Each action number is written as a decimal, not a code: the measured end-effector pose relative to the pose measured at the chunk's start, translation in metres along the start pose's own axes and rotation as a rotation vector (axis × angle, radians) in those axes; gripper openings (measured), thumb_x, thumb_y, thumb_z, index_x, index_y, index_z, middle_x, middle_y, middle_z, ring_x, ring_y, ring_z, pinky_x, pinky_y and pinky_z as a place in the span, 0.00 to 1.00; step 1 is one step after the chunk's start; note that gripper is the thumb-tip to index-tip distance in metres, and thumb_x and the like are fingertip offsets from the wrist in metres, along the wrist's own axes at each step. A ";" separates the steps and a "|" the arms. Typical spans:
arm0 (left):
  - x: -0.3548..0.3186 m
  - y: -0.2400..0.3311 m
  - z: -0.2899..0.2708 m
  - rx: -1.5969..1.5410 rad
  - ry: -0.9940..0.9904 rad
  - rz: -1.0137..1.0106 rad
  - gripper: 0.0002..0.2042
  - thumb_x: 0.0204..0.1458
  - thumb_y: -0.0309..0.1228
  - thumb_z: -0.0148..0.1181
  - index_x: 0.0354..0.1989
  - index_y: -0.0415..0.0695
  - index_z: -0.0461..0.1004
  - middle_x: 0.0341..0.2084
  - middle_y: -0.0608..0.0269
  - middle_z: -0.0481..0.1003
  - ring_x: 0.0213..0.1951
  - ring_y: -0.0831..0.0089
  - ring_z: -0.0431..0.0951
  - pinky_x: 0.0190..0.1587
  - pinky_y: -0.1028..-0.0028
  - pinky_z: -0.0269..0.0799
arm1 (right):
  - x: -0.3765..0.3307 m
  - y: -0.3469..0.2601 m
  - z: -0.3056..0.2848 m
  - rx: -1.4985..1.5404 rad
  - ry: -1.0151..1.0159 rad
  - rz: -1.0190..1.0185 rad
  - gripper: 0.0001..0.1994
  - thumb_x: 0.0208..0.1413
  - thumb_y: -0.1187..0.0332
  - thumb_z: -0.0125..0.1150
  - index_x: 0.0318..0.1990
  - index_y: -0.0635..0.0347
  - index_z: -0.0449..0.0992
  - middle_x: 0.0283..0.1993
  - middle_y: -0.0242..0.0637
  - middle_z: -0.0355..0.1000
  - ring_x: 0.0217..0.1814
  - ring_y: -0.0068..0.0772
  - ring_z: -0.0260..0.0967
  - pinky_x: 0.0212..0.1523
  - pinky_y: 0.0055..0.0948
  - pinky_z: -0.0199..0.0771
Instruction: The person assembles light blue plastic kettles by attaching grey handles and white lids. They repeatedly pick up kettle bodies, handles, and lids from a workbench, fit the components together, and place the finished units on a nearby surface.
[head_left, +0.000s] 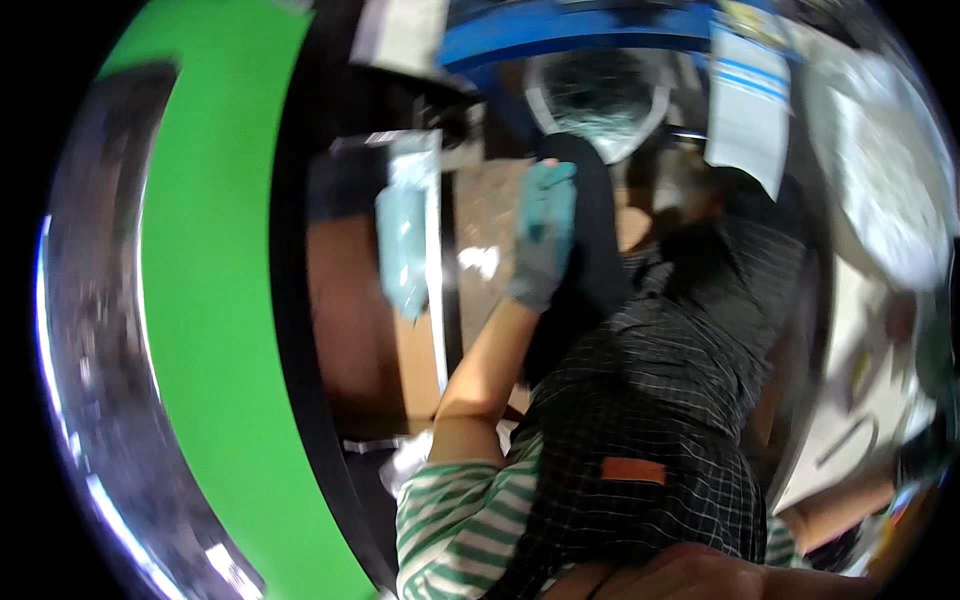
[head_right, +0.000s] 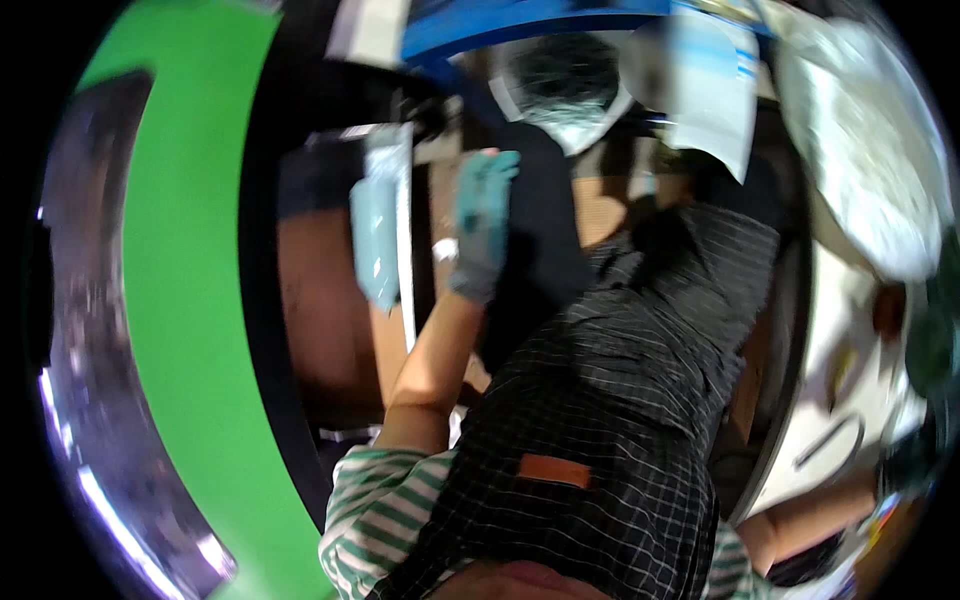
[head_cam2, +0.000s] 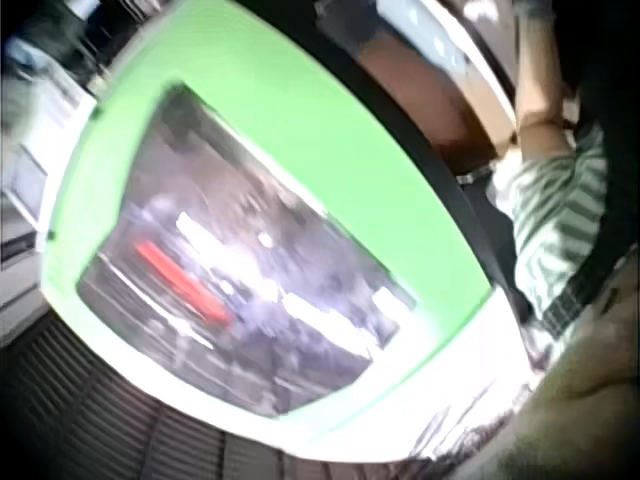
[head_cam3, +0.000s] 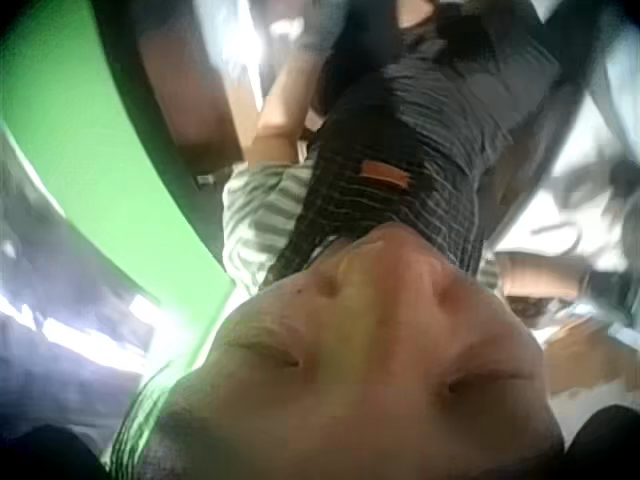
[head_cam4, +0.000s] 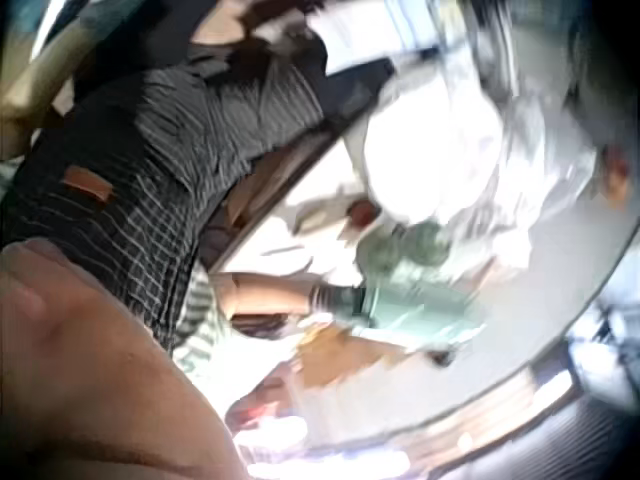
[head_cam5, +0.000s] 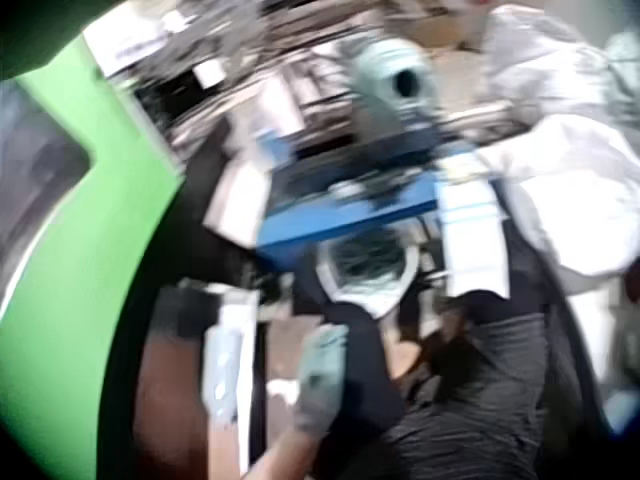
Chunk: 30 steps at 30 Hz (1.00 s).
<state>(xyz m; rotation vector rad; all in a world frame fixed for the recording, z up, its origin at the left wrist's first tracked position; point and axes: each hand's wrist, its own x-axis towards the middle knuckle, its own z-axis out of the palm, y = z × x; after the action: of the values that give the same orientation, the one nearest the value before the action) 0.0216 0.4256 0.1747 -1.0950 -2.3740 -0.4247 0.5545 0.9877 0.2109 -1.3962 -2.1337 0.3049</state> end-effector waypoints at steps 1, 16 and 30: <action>-0.016 -0.012 0.017 -0.129 0.107 0.008 0.18 0.71 0.29 0.47 0.65 0.38 0.72 0.60 0.49 0.75 0.60 0.57 0.78 0.65 0.64 0.73 | 0.009 0.019 -0.010 -0.097 0.019 -0.010 0.20 0.66 0.58 0.66 0.55 0.67 0.79 0.52 0.44 0.80 0.49 0.32 0.78 0.47 0.31 0.80; -0.278 -0.250 0.047 0.082 -0.026 -1.497 0.30 0.53 0.54 0.62 0.44 0.33 0.78 0.40 0.37 0.79 0.48 0.41 0.81 0.51 0.50 0.74 | -0.044 0.055 -0.013 -0.325 0.386 -0.249 0.17 0.66 0.65 0.67 0.54 0.69 0.78 0.57 0.45 0.78 0.60 0.38 0.74 0.59 0.40 0.76; -0.445 -0.405 0.053 -0.732 0.348 -2.023 0.46 0.48 0.62 0.73 0.59 0.28 0.73 0.53 0.47 0.79 0.47 0.53 0.83 0.47 0.52 0.82 | -0.167 -0.267 0.161 0.039 -0.323 -0.549 0.21 0.65 0.66 0.69 0.61 0.63 0.72 0.59 0.45 0.74 0.58 0.38 0.72 0.62 0.37 0.72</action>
<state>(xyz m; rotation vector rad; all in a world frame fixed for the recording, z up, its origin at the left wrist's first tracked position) -0.0583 -0.0816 -0.1439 1.5159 -2.0619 -1.8614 0.3072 0.7419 0.1518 -0.7242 -2.6524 0.3661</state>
